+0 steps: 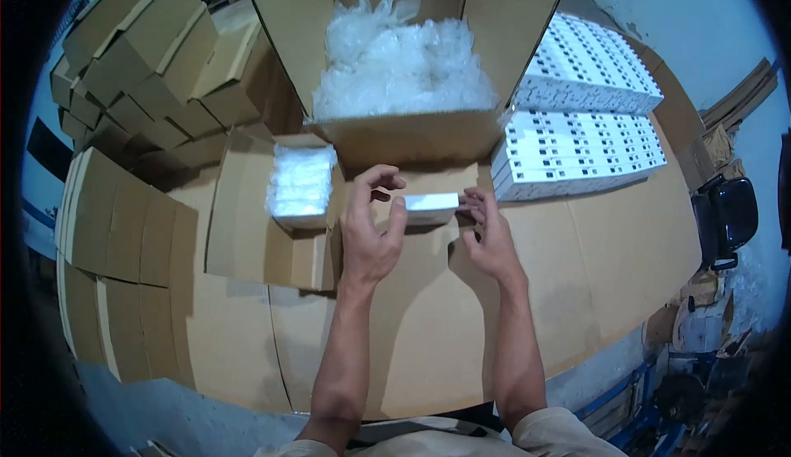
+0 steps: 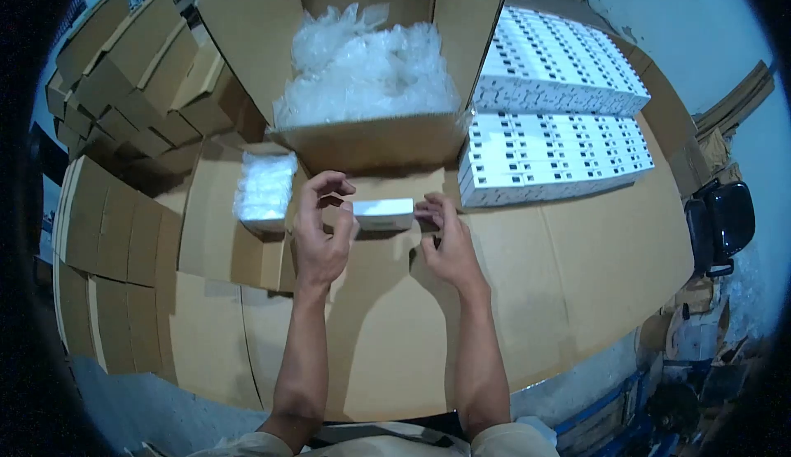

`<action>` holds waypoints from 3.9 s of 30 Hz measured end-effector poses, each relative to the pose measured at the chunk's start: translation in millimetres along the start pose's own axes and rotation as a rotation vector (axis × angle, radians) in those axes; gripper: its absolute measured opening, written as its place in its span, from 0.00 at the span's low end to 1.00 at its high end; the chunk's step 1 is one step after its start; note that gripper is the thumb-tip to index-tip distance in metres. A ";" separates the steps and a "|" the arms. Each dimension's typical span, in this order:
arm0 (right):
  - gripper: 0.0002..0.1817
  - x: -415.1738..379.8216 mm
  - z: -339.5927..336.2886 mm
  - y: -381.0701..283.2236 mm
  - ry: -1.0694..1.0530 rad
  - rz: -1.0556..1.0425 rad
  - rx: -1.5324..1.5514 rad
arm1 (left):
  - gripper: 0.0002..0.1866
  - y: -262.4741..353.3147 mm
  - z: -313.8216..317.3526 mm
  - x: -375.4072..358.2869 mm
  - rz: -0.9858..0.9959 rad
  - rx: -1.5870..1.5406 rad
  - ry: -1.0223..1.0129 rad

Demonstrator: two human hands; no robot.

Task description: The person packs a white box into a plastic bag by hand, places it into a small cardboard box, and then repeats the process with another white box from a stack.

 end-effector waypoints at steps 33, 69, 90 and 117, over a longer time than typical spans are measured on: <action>0.33 -3.1 0.3 2.2 -0.038 0.081 0.039 | 0.21 -39.3 4.9 304.2 -0.117 0.577 -0.130; 0.29 -3.0 -1.3 -6.2 -0.039 0.075 0.005 | 0.16 -92.0 41.9 281.1 -0.335 -0.600 -0.115; 0.31 -23.4 -9.2 4.5 0.062 0.058 0.074 | 0.17 26.7 -6.9 284.0 0.061 -0.646 -0.038; 0.12 -54.7 35.7 1.2 0.116 0.100 0.480 | 0.13 -78.2 48.7 -83.5 -0.444 -0.579 -0.038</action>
Point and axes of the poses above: each hand's wrist, its own x-axis towards the middle knuckle, its own z-axis out of the palm, y = z × x, the point moved 10 cm from there along x, towards the middle knuckle, and after that the axes turned 2 degrees about -y, right-handed, at the moved point
